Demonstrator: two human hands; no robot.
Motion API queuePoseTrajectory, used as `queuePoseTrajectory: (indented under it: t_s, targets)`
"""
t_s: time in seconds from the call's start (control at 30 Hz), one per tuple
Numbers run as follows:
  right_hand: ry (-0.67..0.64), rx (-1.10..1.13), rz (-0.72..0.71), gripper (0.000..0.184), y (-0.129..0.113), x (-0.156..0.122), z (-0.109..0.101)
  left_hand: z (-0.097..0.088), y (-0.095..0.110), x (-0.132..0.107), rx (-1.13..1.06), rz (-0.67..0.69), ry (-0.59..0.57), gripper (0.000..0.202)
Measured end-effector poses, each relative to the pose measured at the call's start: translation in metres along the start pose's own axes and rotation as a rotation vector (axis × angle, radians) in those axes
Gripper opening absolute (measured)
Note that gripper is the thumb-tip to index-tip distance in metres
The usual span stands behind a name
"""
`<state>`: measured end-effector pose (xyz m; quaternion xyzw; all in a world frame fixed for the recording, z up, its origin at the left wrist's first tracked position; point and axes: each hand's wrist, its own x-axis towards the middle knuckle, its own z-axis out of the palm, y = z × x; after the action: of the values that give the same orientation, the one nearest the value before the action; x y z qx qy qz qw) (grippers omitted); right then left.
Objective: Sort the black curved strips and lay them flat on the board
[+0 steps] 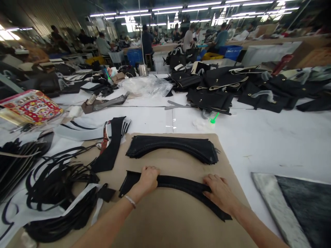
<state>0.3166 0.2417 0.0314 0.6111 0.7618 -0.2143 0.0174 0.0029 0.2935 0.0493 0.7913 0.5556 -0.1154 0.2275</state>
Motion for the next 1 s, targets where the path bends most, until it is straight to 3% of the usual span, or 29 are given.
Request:
queuePoseTrajectory:
  t_s: [0.2,0.3,0.4,0.6,0.73,0.87,1.0]
  targets:
    - [-0.181,0.145,0.010,0.012,0.000,-0.020,-0.008,0.002,0.000,-0.020,-0.080,-0.001,-0.012,0.038]
    - [-0.229,0.219,0.046,0.028,0.001,-0.037,-0.005,0.000,0.003,-0.033,-0.109,-0.003,-0.092,0.037]
    - [-0.243,0.282,0.066,0.039,0.002,-0.051,0.000,-0.003,0.010,-0.042,-0.126,-0.009,-0.158,0.040]
    - [-0.252,0.400,0.163,0.038,0.001,-0.069,0.010,-0.008,0.025,-0.054,-0.117,-0.070,-0.222,0.045]
    - [-0.237,0.533,0.218,0.037,0.000,-0.076,0.001,-0.005,0.028,-0.058,-0.123,-0.099,-0.220,0.046]
    - [-0.110,0.724,0.277,0.025,0.007,-0.050,-0.029,-0.018,0.030,-0.037,-0.151,-0.118,-0.135,0.047]
    - [-0.025,1.031,0.392,0.030,0.010,-0.004,-0.056,-0.069,0.035,0.023,-0.204,-0.035,0.143,0.039]
